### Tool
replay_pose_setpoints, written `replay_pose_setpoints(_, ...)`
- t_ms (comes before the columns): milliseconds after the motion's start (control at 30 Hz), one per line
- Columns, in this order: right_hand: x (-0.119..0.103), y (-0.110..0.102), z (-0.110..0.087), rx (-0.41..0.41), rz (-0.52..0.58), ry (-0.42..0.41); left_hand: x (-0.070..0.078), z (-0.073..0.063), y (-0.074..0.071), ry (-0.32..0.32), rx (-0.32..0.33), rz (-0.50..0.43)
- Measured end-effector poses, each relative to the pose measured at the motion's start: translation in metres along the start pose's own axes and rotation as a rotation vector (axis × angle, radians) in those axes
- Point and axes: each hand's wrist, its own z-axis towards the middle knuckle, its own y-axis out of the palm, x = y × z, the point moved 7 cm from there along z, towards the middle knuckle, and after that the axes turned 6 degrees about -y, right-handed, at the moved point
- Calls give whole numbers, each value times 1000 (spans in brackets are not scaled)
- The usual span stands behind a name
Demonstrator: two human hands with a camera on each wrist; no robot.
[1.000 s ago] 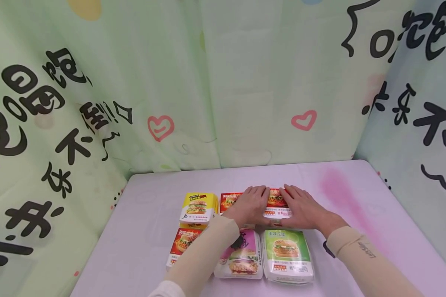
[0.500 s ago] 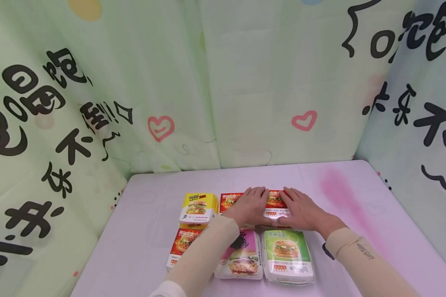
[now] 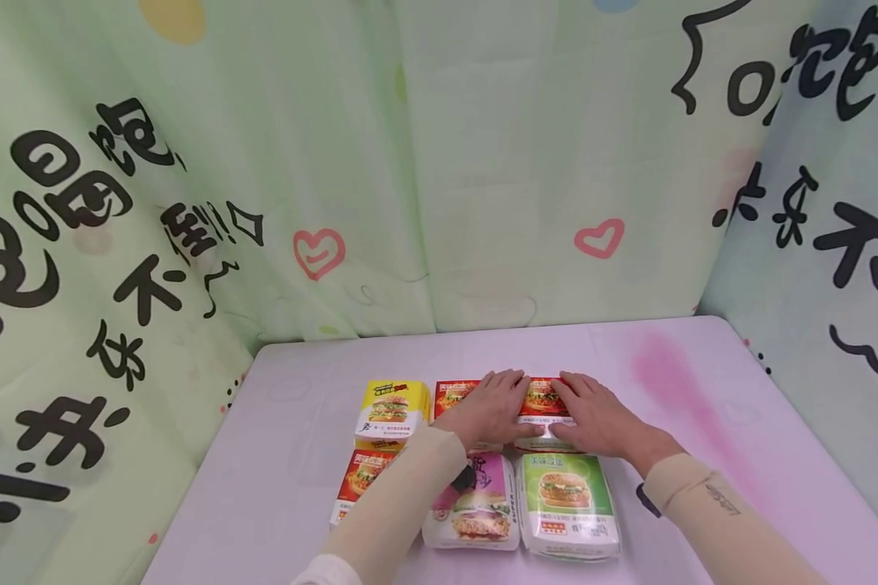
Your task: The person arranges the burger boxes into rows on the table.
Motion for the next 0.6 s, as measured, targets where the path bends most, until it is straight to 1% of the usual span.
replay_pose_setpoints(133,0,0,-1,9,12,2,0,-2,-1,3,10,-9)
replay_pose_setpoints(300,6,-1,-3,24,83,52,-5,-6,-3,-7,31,-53)
replay_pose_setpoints(433,9,-5,-5,55,142,79,-18,-7,-7,-28,62,-101)
replay_pose_setpoints(600,9,-14,-7,102,145,93,-41,-14,-11,-72,107,-187)
